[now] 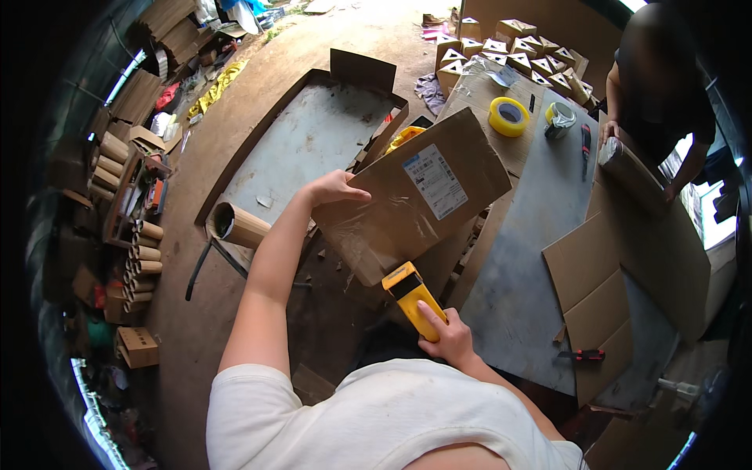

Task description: The person assembles a cardboard box by folding flaps and sealing seams with a tape dispenser. They then affix a shipping label to the box and cut a larger sheet of cardboard with a utility knife.

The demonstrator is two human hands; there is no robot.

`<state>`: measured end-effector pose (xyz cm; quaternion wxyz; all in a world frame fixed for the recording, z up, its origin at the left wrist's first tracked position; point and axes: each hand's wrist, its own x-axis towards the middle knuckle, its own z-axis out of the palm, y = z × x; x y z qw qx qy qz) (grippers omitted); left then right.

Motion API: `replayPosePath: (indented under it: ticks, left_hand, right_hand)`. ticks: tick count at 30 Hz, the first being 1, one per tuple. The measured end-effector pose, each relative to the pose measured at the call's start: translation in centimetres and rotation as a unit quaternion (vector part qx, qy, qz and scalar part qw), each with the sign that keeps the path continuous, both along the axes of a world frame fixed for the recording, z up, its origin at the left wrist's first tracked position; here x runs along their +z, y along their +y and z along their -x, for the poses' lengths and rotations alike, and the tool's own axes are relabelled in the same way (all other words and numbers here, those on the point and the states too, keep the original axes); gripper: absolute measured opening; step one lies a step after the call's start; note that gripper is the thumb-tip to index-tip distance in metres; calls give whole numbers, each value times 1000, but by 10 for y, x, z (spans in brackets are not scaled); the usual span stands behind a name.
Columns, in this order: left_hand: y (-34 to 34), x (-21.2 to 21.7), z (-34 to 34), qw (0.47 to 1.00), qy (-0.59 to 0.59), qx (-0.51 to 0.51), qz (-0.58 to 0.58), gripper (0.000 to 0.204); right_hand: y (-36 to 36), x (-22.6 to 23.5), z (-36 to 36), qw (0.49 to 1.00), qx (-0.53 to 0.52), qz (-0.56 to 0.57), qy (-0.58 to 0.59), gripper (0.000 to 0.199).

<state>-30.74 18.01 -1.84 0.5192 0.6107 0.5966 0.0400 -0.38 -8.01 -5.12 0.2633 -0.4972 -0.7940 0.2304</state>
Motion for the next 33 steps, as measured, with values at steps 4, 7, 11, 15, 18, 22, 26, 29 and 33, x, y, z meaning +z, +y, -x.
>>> replayPosePath:
  ticks: [4,7,11,15,18,22,26,29,33]
  left_hand:
    - [20,-9,22,986,-124,39,106,42]
    - [16,-38,46,975,-207,-14,79,48]
    - [0,-36,47,963,-246,38,100,49]
    - [-6,-29,33,957,-284,28,62,46]
    - [-10,-9,14,958,-281,7,60,49]
    - [-11,-3,-12,962,-264,-58,34,60]
    - [-26,7,-45,982,-128,-133,-30,69]
    - [-52,12,-76,994,-73,-68,-42,68]
    - [-83,-7,-98,990,-133,-14,-31,68]
  right_hand:
    - [14,7,12,999,-26,-17,-14,73]
    - [23,20,12,1000,-11,-17,-12,67]
    - [44,38,0,999,11,-22,-27,68]
    - [55,48,-19,998,16,-37,-49,66]
    - [51,46,-29,998,20,-17,-62,66]
    - [36,28,-41,999,18,28,-28,65]
    - [14,-6,-60,999,-2,49,-3,66]
    - [-6,-16,-81,999,-36,36,-5,67]
    - [-26,2,-131,999,-36,15,-3,71]
